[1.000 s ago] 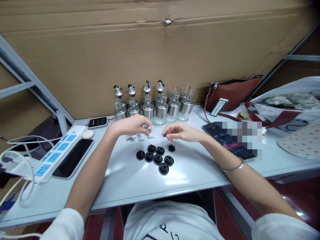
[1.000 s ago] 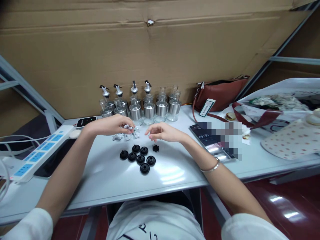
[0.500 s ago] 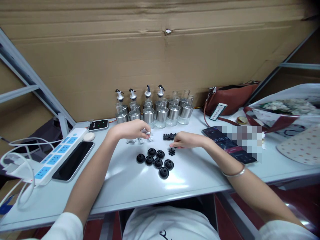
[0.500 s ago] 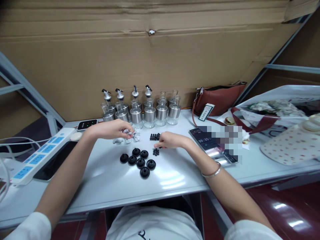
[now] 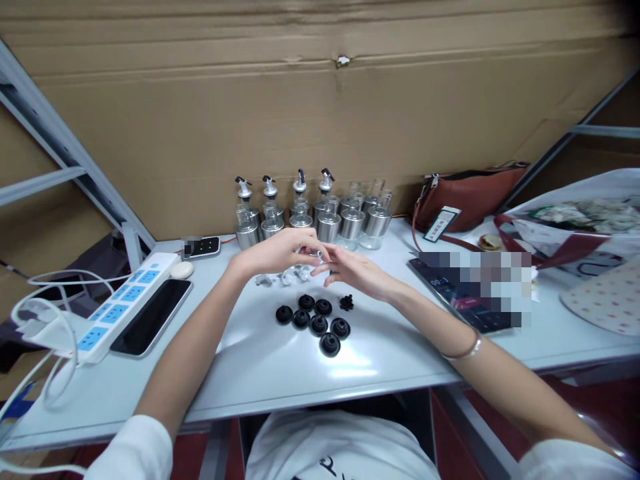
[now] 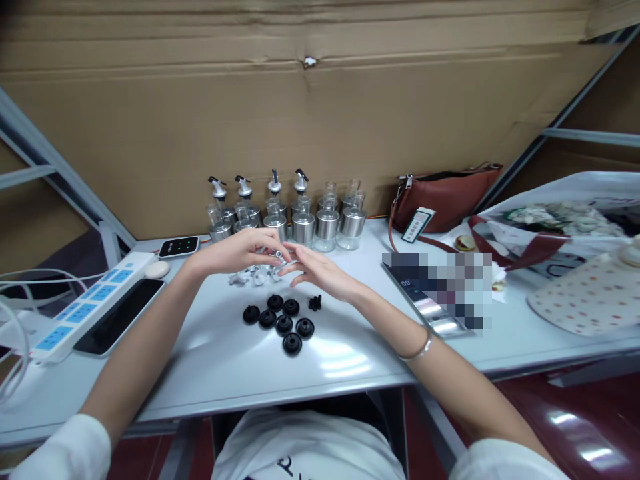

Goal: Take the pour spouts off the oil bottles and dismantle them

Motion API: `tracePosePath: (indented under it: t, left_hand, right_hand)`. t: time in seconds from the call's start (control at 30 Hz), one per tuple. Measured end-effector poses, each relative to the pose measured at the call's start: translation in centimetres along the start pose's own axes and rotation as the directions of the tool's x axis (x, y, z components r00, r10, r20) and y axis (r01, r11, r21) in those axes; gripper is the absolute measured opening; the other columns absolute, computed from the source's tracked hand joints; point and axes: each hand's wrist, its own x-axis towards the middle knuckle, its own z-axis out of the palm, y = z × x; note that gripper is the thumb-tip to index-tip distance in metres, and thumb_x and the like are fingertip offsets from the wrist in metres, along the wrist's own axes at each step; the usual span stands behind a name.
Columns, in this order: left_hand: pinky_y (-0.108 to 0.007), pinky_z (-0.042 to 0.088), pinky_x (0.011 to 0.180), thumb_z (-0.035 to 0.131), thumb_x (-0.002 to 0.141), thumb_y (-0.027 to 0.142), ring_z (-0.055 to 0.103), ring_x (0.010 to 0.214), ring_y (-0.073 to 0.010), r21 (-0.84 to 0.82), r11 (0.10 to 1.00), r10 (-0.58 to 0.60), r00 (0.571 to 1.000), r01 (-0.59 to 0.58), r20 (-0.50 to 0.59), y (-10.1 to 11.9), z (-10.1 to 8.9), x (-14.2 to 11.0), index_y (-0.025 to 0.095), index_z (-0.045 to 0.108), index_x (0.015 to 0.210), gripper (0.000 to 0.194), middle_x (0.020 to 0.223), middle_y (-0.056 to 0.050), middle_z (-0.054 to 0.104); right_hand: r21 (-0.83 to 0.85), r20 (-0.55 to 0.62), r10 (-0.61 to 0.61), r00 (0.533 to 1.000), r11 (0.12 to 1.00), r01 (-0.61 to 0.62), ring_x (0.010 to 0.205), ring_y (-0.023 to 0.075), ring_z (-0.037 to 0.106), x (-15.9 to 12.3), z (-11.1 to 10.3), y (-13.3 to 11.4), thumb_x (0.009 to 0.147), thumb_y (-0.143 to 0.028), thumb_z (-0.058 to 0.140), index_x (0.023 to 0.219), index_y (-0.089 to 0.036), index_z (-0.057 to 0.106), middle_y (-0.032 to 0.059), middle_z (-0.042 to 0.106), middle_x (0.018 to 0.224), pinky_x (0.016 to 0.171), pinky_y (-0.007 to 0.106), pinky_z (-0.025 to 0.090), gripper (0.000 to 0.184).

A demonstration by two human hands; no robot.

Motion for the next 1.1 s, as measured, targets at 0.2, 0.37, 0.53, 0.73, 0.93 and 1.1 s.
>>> tracePosePath:
  t: [0.2, 0.37, 0.53, 0.73, 0.93, 1.1]
  left_hand:
    - [-0.022, 0.037, 0.068, 0.054, 0.089, 0.024, 0.050, 0.073, -0.0111, -0.095, 0.993, 0.062, 0.988, -0.076, -0.142, 1.0, 0.5, 0.2, 0.019, 0.066, 0.098, 0.015, 0.081, 0.000, 0.054]
    - [-0.023, 0.039, 0.069, 0.050, 0.089, 0.023, 0.053, 0.077, -0.0119, -0.020, 0.998, 0.048, 0.985, -0.052, -0.168, 2.0, 0.8, 0.2, 0.019, 0.058, 0.095, 0.011, 0.086, 0.001, 0.060]
    - [-0.023, 0.031, 0.050, 0.041, 0.090, 0.036, 0.043, 0.053, -0.0111, 0.053, 0.973, -0.227, 0.974, 0.226, 0.016, 2.3, 0.7, -0.4, 0.019, 0.046, 0.096, 0.018, 0.066, 0.003, 0.051]
    - [-0.025, 0.026, 0.050, 0.039, 0.087, 0.030, 0.040, 0.053, -0.0117, 0.150, 0.956, -0.269, 0.958, 0.253, 0.098, 2.0, 1.0, 0.0, 0.017, 0.049, 0.077, 0.020, 0.064, 0.000, 0.048]
    - [-0.024, 0.029, 0.052, 0.035, 0.091, 0.036, 0.038, 0.055, -0.0104, 0.016, 0.982, -0.188, 0.963, 0.188, 0.192, 0.9, 0.3, 0.0, 0.017, 0.041, 0.065, 0.032, 0.062, 0.002, 0.040]
    - [-0.024, 0.023, 0.050, 0.043, 0.089, 0.043, 0.027, 0.051, -0.0088, -0.405, 0.889, -0.079, 0.942, 0.215, 0.327, -0.1, -0.6, -0.5, 0.018, 0.037, 0.062, 0.037, 0.058, 0.005, 0.029]
  right_hand:
    - [0.329, -0.061, 0.051, 0.997, 0.944, -0.028, 0.056, 0.0074, 0.048, 0.3, 1.3, -0.4, 0.071, -0.066, 0.063, 0.089, -0.020, 0.053, 0.0000, 0.058, 0.078, 0.053, 0.023, 0.041, 0.050]
    - [0.437, -0.065, 0.109, 0.992, 0.897, -0.070, 0.041, 0.0024, 0.027, 0.3, 1.5, -0.6, 0.063, -0.067, 0.069, 0.078, -0.018, 0.052, -0.0073, 0.045, 0.057, 0.040, 0.019, 0.025, 0.054]
    - [0.491, -0.061, 0.151, 0.987, 0.865, -0.102, 0.039, 0.0008, 0.017, 0.0, 2.4, -0.4, 0.063, -0.056, 0.076, 0.077, -0.018, 0.048, -0.0109, 0.039, 0.052, 0.040, 0.017, 0.016, 0.049]
    - [0.527, -0.124, 0.180, 0.976, 0.845, -0.089, 0.039, 0.0015, 0.017, 0.2, 2.5, 0.6, 0.061, -0.048, 0.081, 0.068, -0.021, 0.037, -0.0119, 0.037, 0.047, 0.040, 0.016, 0.009, 0.052]
    - [0.536, -0.175, 0.188, 0.967, 0.841, -0.067, 0.039, 0.0013, 0.023, -0.3, 3.2, -0.1, 0.061, -0.046, 0.080, 0.066, -0.021, 0.033, -0.0099, 0.042, 0.052, 0.039, 0.015, 0.014, 0.054]
    - [0.494, -0.221, 0.153, 0.963, 0.869, -0.025, 0.041, 0.0020, 0.021, -1.5, 4.8, -1.8, 0.065, -0.041, 0.076, 0.064, -0.021, 0.031, -0.0102, 0.035, 0.052, 0.039, 0.015, 0.015, 0.050]
